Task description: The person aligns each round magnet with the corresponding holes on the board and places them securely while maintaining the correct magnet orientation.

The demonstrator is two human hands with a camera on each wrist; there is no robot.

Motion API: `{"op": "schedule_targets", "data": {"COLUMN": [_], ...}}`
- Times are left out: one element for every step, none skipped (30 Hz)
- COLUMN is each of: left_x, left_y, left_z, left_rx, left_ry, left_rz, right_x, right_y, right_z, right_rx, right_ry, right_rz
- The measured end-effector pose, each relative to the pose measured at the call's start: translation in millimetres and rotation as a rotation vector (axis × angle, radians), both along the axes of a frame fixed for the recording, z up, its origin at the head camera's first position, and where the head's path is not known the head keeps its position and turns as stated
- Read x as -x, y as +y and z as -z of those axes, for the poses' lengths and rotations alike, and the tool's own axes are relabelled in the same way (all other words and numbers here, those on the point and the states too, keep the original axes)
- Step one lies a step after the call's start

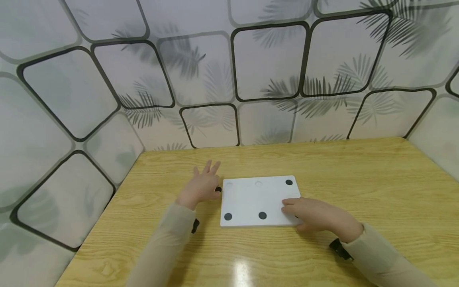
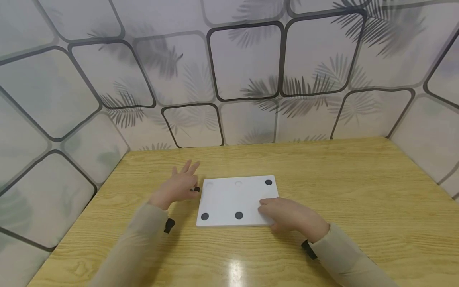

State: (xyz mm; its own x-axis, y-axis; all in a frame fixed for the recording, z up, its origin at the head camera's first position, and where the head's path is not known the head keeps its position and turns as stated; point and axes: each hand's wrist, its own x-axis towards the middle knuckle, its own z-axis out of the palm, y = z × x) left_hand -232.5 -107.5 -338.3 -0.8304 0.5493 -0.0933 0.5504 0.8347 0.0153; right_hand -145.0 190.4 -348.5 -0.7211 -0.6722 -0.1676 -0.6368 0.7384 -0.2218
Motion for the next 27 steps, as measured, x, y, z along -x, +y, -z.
{"op": "schedule_targets", "data": {"left_x": [0.3, 0.8, 1.4, 1.9, 2.2, 2.8, 3.5, 4.2, 4.9, 5.3, 5.7, 6.1, 6.3, 6.2, 6.2, 6.0, 5.8, 5.7, 5.5, 5.4, 5.5, 5.7, 6.2, 6.7, 7.3, 8.0, 8.7], "left_y": [1.9, 3.7, 5.4, 7.0, 8.5, 9.8, 11.0, 12.1, 13.1, 14.0, 14.9, 15.8, 16.5, 17.4, 18.3, 19.3, 20.3, 21.4, 22.3, 23.5, 24.5, 25.6, 26.7, 27.5, 28.4, 29.5, 30.5], "left_z": [-0.2, -0.1, 0.0, 0.2, 0.1, 0.3, 0.5, 0.8, 1.1, 1.2, 1.2, 1.3, 1.1, 0.7, 0.2, -0.6, -1.3, -2.1, -2.9, -3.7, -4.0, -4.3, -4.2, -3.9, -3.3, -2.7, -2.0], "left_rx": [0.004, 0.008, 0.016, 0.022, 0.019, 0.019, 0.021, 0.026, 0.03, 0.028, 0.029, 0.037, 0.034, 0.033, 0.033, 0.029, 0.028, 0.027, 0.023, 0.026, 0.027, 0.024, 0.024, 0.025, 0.023, 0.023, 0.02], "left_ry": [-0.003, -0.007, -0.005, -0.006, -0.008, -0.008, -0.01, -0.008, -0.005, -0.004, -0.001, 0.0, -0.002, -0.003, -0.002, -0.002, -0.004, -0.008, -0.009, -0.009, -0.009, -0.014, -0.014, -0.015, -0.017, -0.017, -0.019], "left_rz": [-0.002, -0.004, -0.005, -0.006, -0.006, -0.004, -0.007, -0.008, -0.008, -0.007, -0.004, -0.006, -0.006, -0.004, -0.002, 0.003, 0.005, 0.006, 0.012, 0.014, 0.018, 0.02, 0.022, 0.025, 0.027, 0.025, 0.025], "right_x": [0.1, 0.1, 0.2, 0.2, 0.1, 0.1, 0.0, -0.1, -0.3, -0.4, -0.5, -0.5, -0.6, -0.5, -0.4, -0.4, -0.3, -0.2, -0.3, -0.4, -0.5, -0.5, -0.5, -0.6, -0.7, -0.6, -0.6], "right_y": [0, 0, 0, 0, 0, 0, 0, 0, 0, 0, 0, 0, 0, 1, 1, 1, 1, 1, 0, 0, 0, 0, 0, -1, -1, -1, -1], "right_z": [-0.1, -0.2, -0.3, -0.3, -0.4, -0.4, -0.5, -0.7, -0.9, -1.0, -1.2, -1.1, -1.2, -1.1, -1.1, -1.1, -1.1, -1.1, -1.4, -1.5, -1.6, -1.6, -1.6, -1.7, -1.7, -1.6, -1.4], "right_rx": [-0.001, -0.002, -0.004, -0.005, -0.005, -0.006, -0.006, -0.005, -0.004, -0.003, 0.0, 0.002, 0.005, 0.005, 0.006, 0.008, 0.01, 0.009, 0.006, 0.004, 0.003, 0.003, 0.0, -0.002, -0.003, -0.002, -0.002], "right_ry": [0.0, -0.002, -0.003, -0.005, -0.007, -0.009, -0.009, -0.011, -0.009, -0.007, -0.004, 0.0, 0.004, 0.009, 0.015, 0.017, 0.018, 0.018, 0.017, 0.015, 0.012, 0.007, 0.006, 0.002, 0.001, 0.0, 0.0], "right_rz": [0.0, 0.0, 0.0, -0.002, -0.004, -0.004, -0.006, -0.006, -0.006, -0.005, -0.007, -0.008, -0.011, -0.015, -0.018, -0.018, -0.021, -0.019, -0.017, -0.013, -0.01, -0.005, -0.003, 0.002, 0.003, 0.004, 0.004]}}
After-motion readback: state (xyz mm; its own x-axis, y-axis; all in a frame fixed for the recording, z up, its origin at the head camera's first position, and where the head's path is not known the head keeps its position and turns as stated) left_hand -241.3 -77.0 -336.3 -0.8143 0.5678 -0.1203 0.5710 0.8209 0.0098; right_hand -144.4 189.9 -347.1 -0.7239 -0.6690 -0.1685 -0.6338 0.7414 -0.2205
